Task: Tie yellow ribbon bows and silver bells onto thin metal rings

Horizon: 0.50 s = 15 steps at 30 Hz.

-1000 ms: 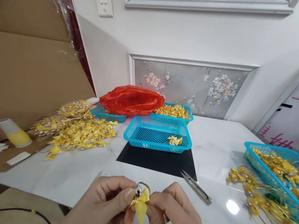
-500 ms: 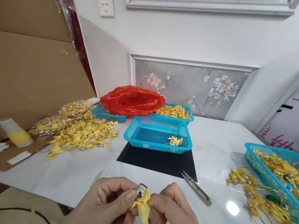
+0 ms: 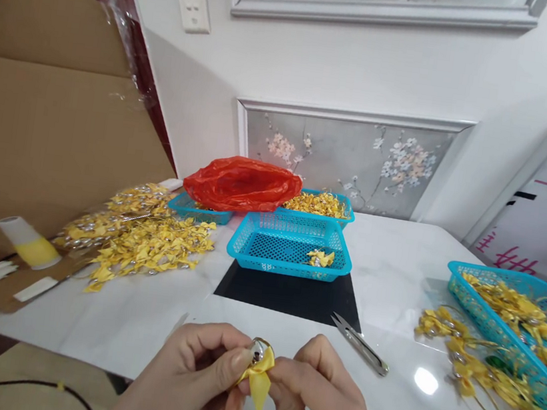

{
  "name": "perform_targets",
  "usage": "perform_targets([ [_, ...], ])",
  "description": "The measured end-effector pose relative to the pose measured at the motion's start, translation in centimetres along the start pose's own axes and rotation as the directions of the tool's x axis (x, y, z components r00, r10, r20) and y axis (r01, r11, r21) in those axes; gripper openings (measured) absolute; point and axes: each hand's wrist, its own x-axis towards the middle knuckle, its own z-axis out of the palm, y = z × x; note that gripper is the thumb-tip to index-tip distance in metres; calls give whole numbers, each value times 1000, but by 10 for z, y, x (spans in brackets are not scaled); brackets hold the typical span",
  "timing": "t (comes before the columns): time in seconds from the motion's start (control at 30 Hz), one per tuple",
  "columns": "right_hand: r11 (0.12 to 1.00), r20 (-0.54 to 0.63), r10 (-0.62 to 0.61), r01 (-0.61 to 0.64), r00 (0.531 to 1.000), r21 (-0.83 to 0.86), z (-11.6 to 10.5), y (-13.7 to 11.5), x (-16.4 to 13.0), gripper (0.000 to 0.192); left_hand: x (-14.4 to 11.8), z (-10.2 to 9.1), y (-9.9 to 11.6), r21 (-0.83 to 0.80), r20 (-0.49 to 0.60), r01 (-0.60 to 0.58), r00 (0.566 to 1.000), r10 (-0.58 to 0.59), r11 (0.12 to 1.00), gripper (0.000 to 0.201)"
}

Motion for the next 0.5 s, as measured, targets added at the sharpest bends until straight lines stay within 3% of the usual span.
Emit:
perform_targets([
  [0.3,999,-19,40,-39,999,34,7,-1,1,39,2,-1,-1,-10,20,-11,1000,12,1000,40],
  [0.5,995,-45,68,-64,997,73,9,-1,0,28,0,-1,1,-39,52,-14,999,16,999,39],
])
